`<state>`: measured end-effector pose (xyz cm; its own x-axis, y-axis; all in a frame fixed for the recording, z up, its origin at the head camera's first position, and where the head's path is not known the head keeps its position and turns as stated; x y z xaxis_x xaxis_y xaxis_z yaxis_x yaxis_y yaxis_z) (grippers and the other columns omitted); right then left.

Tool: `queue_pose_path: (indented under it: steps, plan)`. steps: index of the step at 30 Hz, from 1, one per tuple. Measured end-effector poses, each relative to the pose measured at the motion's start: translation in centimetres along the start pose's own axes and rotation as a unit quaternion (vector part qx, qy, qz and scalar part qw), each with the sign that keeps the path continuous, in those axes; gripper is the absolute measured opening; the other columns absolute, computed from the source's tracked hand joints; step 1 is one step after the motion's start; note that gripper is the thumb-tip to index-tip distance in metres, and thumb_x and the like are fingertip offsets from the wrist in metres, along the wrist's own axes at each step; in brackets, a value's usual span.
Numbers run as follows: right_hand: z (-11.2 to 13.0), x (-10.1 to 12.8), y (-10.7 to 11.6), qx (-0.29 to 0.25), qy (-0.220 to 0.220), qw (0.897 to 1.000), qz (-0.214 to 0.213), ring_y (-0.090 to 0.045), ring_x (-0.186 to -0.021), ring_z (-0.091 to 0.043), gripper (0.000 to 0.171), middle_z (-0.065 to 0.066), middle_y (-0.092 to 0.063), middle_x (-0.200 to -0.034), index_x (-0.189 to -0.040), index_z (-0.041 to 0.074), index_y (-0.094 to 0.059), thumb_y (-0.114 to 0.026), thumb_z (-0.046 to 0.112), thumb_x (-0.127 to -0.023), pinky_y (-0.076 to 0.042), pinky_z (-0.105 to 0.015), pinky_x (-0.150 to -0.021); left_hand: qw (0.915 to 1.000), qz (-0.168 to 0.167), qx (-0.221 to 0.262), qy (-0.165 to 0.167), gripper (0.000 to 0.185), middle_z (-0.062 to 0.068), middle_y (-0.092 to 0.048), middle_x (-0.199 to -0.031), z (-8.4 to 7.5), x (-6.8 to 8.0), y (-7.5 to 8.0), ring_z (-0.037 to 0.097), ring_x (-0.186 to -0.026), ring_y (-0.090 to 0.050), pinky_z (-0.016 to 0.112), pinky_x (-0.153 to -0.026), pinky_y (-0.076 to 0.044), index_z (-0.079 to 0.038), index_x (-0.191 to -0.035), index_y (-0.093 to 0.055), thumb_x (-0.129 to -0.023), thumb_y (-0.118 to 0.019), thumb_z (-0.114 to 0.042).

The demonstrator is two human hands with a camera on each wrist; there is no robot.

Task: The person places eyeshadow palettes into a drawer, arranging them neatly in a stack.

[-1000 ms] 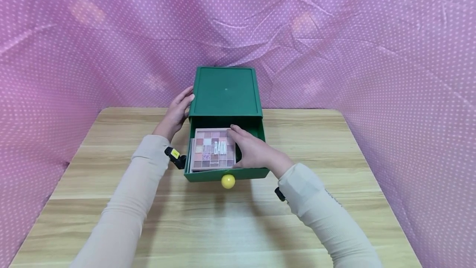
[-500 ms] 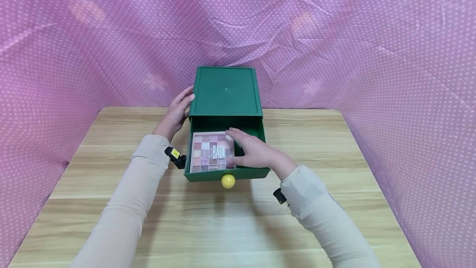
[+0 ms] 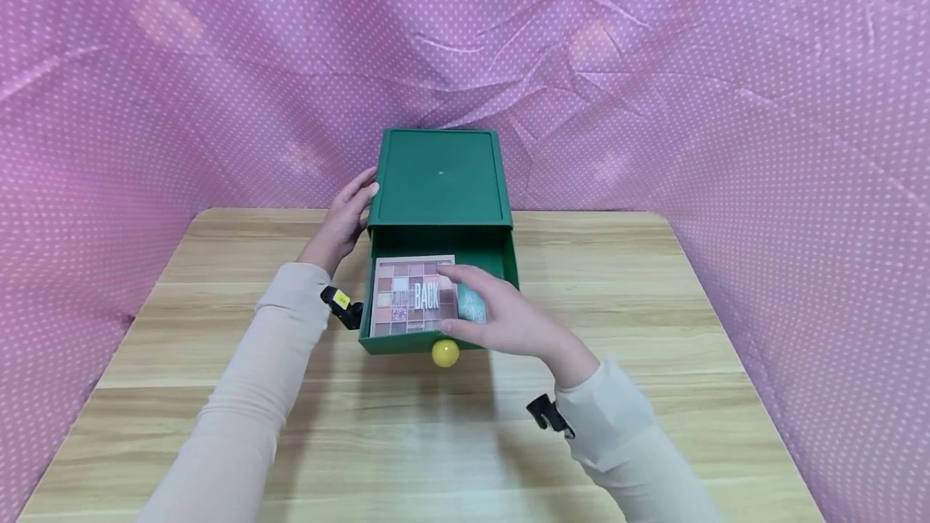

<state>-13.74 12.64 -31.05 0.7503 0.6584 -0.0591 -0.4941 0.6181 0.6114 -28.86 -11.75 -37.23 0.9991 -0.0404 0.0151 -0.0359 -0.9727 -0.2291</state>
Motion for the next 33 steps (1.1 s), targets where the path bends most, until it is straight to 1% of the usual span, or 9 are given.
queue_pose_path:
  steps: [4, 7, 10, 13, 15, 17, 22, 26, 33]
  plan:
    - [0.6, 0.9, -1.0, -0.042, 0.031, 0.998, -0.018, -0.034, -0.117, -0.017, 0.056, -0.003, -0.037, -0.13, -0.129, 0.007, -0.038, -0.063, 0.021, -0.08, -0.031, -0.039, -0.093, 1.0, -0.001, -0.002, 0.004, 0.045, 0.001, -0.036, -0.131, 0.0, 0.0, 0.1, 0.018, -0.095, -0.047, 0.033, -0.084, -0.04, -0.017, -0.131, -0.038, -0.088, -0.05, -0.023]
    - [0.8, 1.4, -2.1, -0.074, 0.046, 0.995, -0.037, -0.032, -0.118, -0.013, 0.052, -0.002, -0.038, -0.129, -0.126, 0.007, -0.041, -0.063, 0.011, -0.08, -0.028, -0.036, -0.095, 1.0, -0.003, 0.0, 0.004, 0.045, 0.001, -0.037, -0.13, 0.0, -0.1, 0.1, 0.019, -0.096, -0.047, 0.036, -0.086, -0.038, -0.017, -0.131, -0.038, -0.088, -0.05, -0.023]
    - [1.1, 1.8, -3.3, -0.102, 0.069, 0.99, -0.065, -0.034, -0.117, -0.016, 0.049, -0.004, -0.041, -0.127, -0.124, 0.006, -0.044, -0.062, 0.003, -0.078, -0.029, -0.039, -0.095, 1.0, -0.003, 0.0, 0.006, 0.045, 0.0, -0.037, -0.13, 0.0, -0.2, 0.1, 0.019, -0.096, -0.048, 0.036, -0.086, -0.038, -0.017, -0.131, -0.039, -0.088, -0.051, -0.023]
    - [1.5, 2.2, -4.2, -0.123, 0.102, 0.983, -0.087, -0.036, -0.115, -0.021, 0.046, -0.008, -0.043, -0.125, -0.121, 0.001, -0.045, -0.061, -0.003, -0.077, -0.03, -0.043, -0.093, 1.0, -0.003, 0.0, 0.005, 0.045, 0.0, -0.038, -0.129, 0.0, -0.3, 0.1, 0.018, -0.095, -0.048, 0.033, -0.083, -0.04, -0.017, -0.131, -0.039, -0.088, -0.051, -0.023]
    - [1.9, 2.5, -4.6, -0.138, 0.127, 0.979, -0.085, -0.038, -0.113, -0.023, 0.045, -0.011, -0.044, -0.123, -0.12, -0.001, -0.045, -0.06, -0.005, -0.077, -0.032, -0.043, -0.092, 1.0, -0.003, 0.001, 0.003, 0.045, 0.001, -0.038, -0.129, 0.0, -0.4, 0.1, 0.018, -0.094, -0.048, 0.031, -0.081, -0.042, -0.017, -0.13, -0.039, -0.088, -0.051, -0.023]
    - [2.1, 2.7, -5.1, -0.152, 0.138, 0.976, -0.074, -0.04, -0.111, -0.024, 0.045, -0.014, -0.044, -0.122, -0.12, -0.002, -0.044, -0.059, -0.005, -0.078, -0.033, -0.042, -0.091, 1.0, -0.003, 0.003, 0.002, 0.045, 0.001, -0.038, -0.129, 0.0, -0.4, 0.1, 0.017, -0.093, -0.049, 0.029, -0.079, -0.043, -0.016, -0.13, -0.039, -0.088, -0.051, -0.022]
    - [2.1, 3.4, -6.0, -0.188, 0.131, 0.972, -0.053, -0.044, -0.108, -0.024, 0.041, -0.011, -0.047, -0.12, -0.121, 0.001, -0.044, -0.056, 0.0, -0.082, -0.034, -0.041, -0.09, 1.0, -0.003, -0.002, 0.006, 0.045, 0.0, -0.038, -0.129, 0.0, -0.4, 0.1, 0.018, -0.096, -0.048, 0.029, -0.079, -0.042, -0.018, -0.13, -0.04, -0.088, -0.051, -0.023]
    - [1.7, 4.0, -6.6, -0.228, 0.119, 0.965, -0.045, -0.044, -0.108, -0.025, 0.038, -0.009, -0.048, -0.119, -0.12, 0.0, -0.044, -0.054, 0.0, -0.083, -0.033, -0.038, -0.092, 1.0, -0.004, -0.004, 0.006, 0.044, -0.001, -0.039, -0.128, 0.1, -0.4, 0.1, 0.019, -0.097, -0.047, 0.03, -0.08, -0.042, -0.018, -0.13, -0.04, -0.088, -0.051, -0.024]
    - [0.2, 4.7, -8.9, -0.314, 0.064, 0.947, -0.032, -0.045, -0.107, -0.029, 0.034, -0.011, -0.05, -0.116, -0.117, -0.001, -0.046, -0.052, -0.001, -0.084, -0.032, -0.039, -0.092, 1.0, -0.003, -0.003, 0.006, 0.045, -0.001, -0.038, -0.129, 0.0, -0.4, 0.1, 0.019, -0.098, -0.047, 0.031, -0.081, -0.041, -0.018, -0.13, -0.04, -0.088, -0.051, -0.025]
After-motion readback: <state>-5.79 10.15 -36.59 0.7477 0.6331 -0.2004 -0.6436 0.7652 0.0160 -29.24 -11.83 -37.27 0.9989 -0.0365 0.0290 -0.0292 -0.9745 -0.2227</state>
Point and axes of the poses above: each hand's wrist, its own x-axis away from the middle knuckle, its own y-axis out of the back of the hand, z = x × y, the point moved 2 cm from there along -x, towards the middle knuckle
